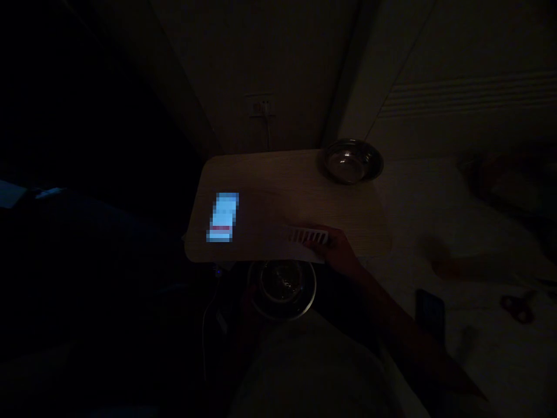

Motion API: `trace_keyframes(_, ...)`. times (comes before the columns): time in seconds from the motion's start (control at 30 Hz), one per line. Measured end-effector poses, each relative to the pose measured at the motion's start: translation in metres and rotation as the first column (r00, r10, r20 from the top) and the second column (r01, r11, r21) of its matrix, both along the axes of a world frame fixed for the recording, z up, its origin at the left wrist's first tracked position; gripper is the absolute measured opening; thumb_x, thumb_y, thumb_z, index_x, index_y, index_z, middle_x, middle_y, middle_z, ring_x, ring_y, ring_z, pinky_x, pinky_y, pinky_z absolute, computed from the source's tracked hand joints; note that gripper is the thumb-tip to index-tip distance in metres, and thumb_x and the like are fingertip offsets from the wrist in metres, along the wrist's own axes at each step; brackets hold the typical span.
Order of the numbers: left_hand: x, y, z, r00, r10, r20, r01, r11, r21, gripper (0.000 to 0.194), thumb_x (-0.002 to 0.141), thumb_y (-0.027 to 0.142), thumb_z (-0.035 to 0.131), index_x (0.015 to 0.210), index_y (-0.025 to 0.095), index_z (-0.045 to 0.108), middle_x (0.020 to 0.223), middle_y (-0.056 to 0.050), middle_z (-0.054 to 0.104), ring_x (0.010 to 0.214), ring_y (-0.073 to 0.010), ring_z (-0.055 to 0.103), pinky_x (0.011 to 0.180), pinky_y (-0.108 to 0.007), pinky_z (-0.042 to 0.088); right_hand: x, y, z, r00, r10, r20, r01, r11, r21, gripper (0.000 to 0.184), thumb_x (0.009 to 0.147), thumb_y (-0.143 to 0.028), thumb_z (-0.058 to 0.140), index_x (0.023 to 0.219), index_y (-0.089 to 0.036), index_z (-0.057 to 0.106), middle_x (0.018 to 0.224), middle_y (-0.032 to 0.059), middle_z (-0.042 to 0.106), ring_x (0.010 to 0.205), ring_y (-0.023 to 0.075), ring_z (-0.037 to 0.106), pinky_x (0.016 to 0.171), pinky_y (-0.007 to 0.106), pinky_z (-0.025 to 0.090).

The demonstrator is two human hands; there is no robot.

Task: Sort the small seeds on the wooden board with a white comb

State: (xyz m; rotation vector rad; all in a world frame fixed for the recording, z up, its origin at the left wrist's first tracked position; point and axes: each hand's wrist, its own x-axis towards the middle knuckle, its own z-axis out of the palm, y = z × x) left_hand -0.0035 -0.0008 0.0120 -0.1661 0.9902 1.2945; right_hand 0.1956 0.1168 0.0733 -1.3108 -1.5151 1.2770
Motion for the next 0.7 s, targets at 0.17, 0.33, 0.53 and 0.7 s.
trace_keyframes(0.17,0.002,-0.002,0.002,1.000,-0.002,0.015,0.002,1.000,-0.022,0.036,0.086,0.035,0.053,0.116,0.015,0.054,0.117,-0.008,0.056,0.100,-0.0221,0.057,0.082,-0.042,0.050,0.002,0.007,0.006,0.999,-0.018,0.038,0.017,0.999,0.044,0.026,0.070,-0.037,0.069,0.086,-0.016,0.067,0.071,0.0015,0.064,0.060,0.0133,0.054,0.053,0.024,0.042)
trace_keyframes(0.33,0.004,-0.003,0.005,0.999,0.032,0.020,-0.032,0.999,-0.033,0.036,0.086,0.036,0.053,0.116,0.015,0.055,0.117,-0.008,0.056,0.100,-0.0223,0.057,0.082,-0.042,0.049,0.008,0.016,0.015,0.996,-0.036,0.078,0.029,0.996,0.085,0.026,0.070,-0.037,0.068,0.087,-0.017,0.068,0.074,0.0021,0.066,0.061,0.0141,0.056,0.054,0.025,0.043)
trace_keyframes(0.53,0.005,-0.001,0.008,0.998,0.054,0.023,-0.053,0.998,-0.036,0.035,0.086,0.034,0.053,0.117,0.016,0.054,0.118,-0.009,0.056,0.100,-0.0213,0.057,0.082,-0.042,0.049,0.019,0.027,0.017,0.986,-0.131,0.100,0.120,0.986,0.113,0.025,0.068,-0.038,0.069,0.080,-0.016,0.067,0.065,0.0008,0.062,0.054,0.0132,0.053,0.047,0.024,0.040)
trace_keyframes(0.7,0.008,-0.001,0.008,0.999,0.013,0.043,-0.012,0.999,-0.031,0.036,0.086,0.034,0.054,0.117,0.016,0.054,0.117,-0.009,0.056,0.100,-0.0214,0.057,0.082,-0.042,0.050,0.029,0.031,0.025,0.958,-0.281,0.063,0.269,0.951,0.152,0.024,0.064,-0.036,0.073,0.078,-0.017,0.066,0.066,0.0007,0.063,0.056,0.0145,0.055,0.049,0.025,0.042)
